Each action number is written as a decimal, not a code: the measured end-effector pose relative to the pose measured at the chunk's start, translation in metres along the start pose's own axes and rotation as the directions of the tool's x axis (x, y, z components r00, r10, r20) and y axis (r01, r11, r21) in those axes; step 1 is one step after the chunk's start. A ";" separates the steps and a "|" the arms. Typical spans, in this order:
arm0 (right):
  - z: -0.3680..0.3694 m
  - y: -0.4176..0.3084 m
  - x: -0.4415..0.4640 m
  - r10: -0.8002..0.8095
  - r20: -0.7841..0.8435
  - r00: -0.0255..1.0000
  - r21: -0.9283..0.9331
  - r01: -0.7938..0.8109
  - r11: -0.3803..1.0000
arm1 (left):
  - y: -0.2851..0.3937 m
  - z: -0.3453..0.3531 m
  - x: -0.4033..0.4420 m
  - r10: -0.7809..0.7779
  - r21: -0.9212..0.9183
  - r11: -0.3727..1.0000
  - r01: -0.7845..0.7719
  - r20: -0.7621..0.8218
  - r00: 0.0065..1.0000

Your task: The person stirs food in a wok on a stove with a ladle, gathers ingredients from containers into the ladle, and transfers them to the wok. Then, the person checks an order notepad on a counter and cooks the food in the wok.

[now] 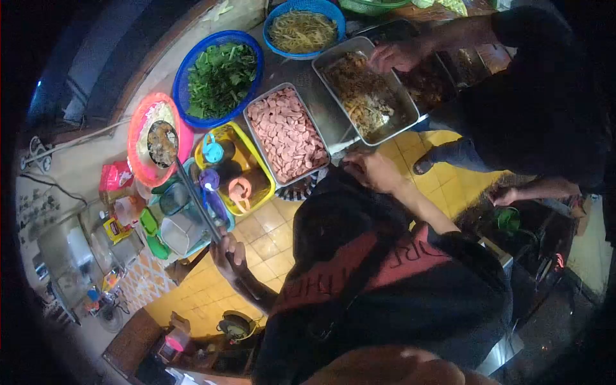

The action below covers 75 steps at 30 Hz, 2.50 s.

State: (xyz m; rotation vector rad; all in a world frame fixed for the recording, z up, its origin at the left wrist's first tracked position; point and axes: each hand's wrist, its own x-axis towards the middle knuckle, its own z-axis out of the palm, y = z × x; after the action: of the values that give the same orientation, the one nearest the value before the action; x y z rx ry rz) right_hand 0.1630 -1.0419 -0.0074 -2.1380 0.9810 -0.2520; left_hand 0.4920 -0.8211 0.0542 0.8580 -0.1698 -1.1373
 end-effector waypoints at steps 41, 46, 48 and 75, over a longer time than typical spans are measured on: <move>-0.115 0.250 0.184 0.243 -0.114 0.963 -0.539 -0.265 0.800 | -0.164 0.189 0.027 -0.167 0.321 0.913 0.251 -0.266 0.949; -0.145 0.243 0.174 0.314 -0.118 0.942 -0.378 -0.335 0.863 | -0.168 0.209 0.014 -0.195 0.422 0.840 0.342 -0.352 0.915; -0.165 0.237 0.168 0.250 -0.179 0.951 -0.101 -0.271 0.957 | -0.166 0.218 0.008 -0.203 0.443 0.811 0.382 -0.400 0.894; -0.132 0.129 0.159 -0.385 -0.191 0.903 -0.213 0.344 0.914 | -0.178 0.187 0.040 -0.573 0.830 0.450 0.329 -0.014 0.820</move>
State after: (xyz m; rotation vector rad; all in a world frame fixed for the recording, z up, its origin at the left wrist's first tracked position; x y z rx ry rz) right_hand 0.1386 -1.2833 -0.0269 -2.4913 0.7370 -0.6309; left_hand 0.2825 -0.9764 0.0496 1.6421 -0.7853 -1.7421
